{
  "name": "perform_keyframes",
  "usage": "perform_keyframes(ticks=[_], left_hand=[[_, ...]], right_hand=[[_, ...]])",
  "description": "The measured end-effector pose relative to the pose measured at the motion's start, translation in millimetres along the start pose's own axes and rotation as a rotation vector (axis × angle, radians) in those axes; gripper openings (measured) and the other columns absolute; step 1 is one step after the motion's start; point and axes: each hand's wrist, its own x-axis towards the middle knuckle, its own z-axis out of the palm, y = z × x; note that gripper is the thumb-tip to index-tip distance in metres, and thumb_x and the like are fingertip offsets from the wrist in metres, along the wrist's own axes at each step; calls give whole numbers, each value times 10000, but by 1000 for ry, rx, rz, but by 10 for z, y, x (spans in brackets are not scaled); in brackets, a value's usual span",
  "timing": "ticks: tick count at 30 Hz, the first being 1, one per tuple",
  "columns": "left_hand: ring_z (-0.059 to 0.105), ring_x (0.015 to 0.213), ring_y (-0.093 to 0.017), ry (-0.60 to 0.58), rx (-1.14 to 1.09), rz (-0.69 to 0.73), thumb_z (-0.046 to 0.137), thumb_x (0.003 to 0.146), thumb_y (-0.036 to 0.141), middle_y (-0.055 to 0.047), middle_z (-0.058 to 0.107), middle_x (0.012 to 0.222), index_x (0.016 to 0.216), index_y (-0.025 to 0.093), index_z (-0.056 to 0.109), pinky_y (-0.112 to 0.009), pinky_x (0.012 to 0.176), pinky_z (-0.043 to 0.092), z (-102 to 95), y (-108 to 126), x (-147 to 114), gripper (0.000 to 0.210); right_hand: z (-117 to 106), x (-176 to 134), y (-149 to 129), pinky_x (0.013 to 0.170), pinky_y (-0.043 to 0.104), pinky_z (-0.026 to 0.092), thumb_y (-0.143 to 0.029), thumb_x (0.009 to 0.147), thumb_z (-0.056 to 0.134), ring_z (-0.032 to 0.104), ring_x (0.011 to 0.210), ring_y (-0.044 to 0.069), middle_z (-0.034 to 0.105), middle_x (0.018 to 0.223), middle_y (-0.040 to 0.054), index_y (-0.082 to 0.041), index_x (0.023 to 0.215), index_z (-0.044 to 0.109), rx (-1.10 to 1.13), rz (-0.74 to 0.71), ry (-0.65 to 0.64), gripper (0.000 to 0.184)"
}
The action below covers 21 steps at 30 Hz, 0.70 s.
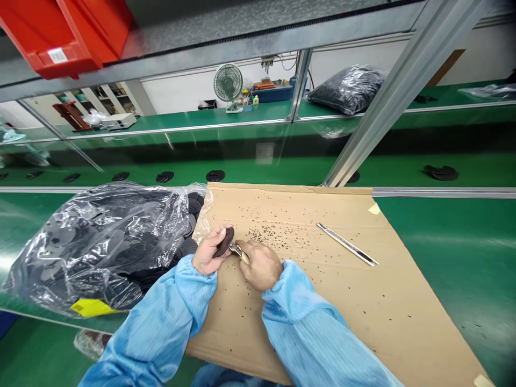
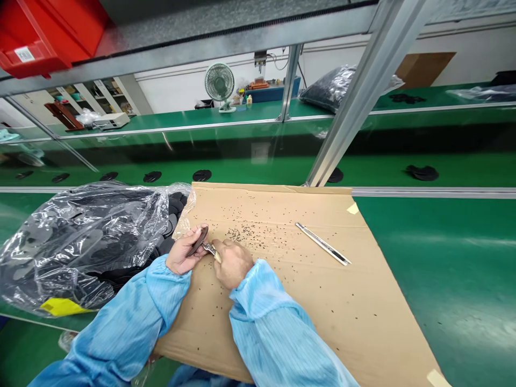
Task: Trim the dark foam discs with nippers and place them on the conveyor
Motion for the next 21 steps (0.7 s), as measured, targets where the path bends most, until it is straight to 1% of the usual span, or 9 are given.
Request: perform_keyframes(ticks=[4, 9, 12, 15, 18, 19, 21], left_hand=[[431, 433, -63, 25, -31, -1, 791, 632, 238, 27, 526, 621, 929, 142, 562, -168, 389, 296, 14, -8, 3, 387], [411, 433, -68, 40, -37, -14, 770, 662, 230, 29, 510, 594, 918, 143, 578, -177, 394, 298, -18, -29, 24, 332], [400, 438, -67, 51, -52, -11, 745, 688, 203, 26, 498, 599, 913, 137, 590, -177, 392, 296, -20, -35, 31, 281], [378, 442, -53, 23, -133, -23, 688, 737, 163, 21, 493, 636, 920, 135, 600, -167, 389, 292, 3, -21, 25, 204], [375, 461, -37, -62, -273, -46, 647, 764, 137, 13, 494, 680, 931, 122, 608, -147, 389, 300, 26, 8, 10, 172], [384, 470, -36, -75, -306, -56, 638, 771, 133, 10, 496, 688, 936, 118, 611, -140, 389, 305, 31, 18, 6, 168], [429, 493, -42, -31, -321, -71, 624, 786, 127, 1, 518, 697, 932, 120, 616, -139, 402, 338, 40, 33, 2, 147]], right_hand=[[-37, 7, -19, 688, 273, 396, -184, 774, 483, 597, 821, 200, 634, 900, 44, -230, 1048, 585, -17, 21, -52, 296], [-42, 26, -31, 662, 272, 391, -197, 788, 487, 610, 826, 203, 648, 924, 43, -240, 1024, 594, -29, 61, -112, 263], [-20, 25, -31, 659, 276, 400, -184, 778, 496, 615, 828, 211, 658, 926, 46, -242, 1023, 602, -11, 59, -105, 273], [23, 12, -17, 684, 275, 419, -156, 762, 500, 615, 831, 207, 662, 925, 41, -245, 1056, 604, 67, 40, -20, 324], [68, 0, 15, 725, 283, 441, -164, 769, 502, 608, 848, 208, 660, 949, 45, -241, 1119, 597, 153, 68, 155, 371], [79, 0, 29, 738, 289, 448, -173, 773, 502, 605, 856, 212, 659, 955, 48, -236, 1132, 596, 174, 82, 218, 376], [93, 3, 55, 755, 306, 459, -191, 778, 502, 601, 859, 221, 659, 947, 55, -228, 1132, 605, 212, 103, 317, 370]])
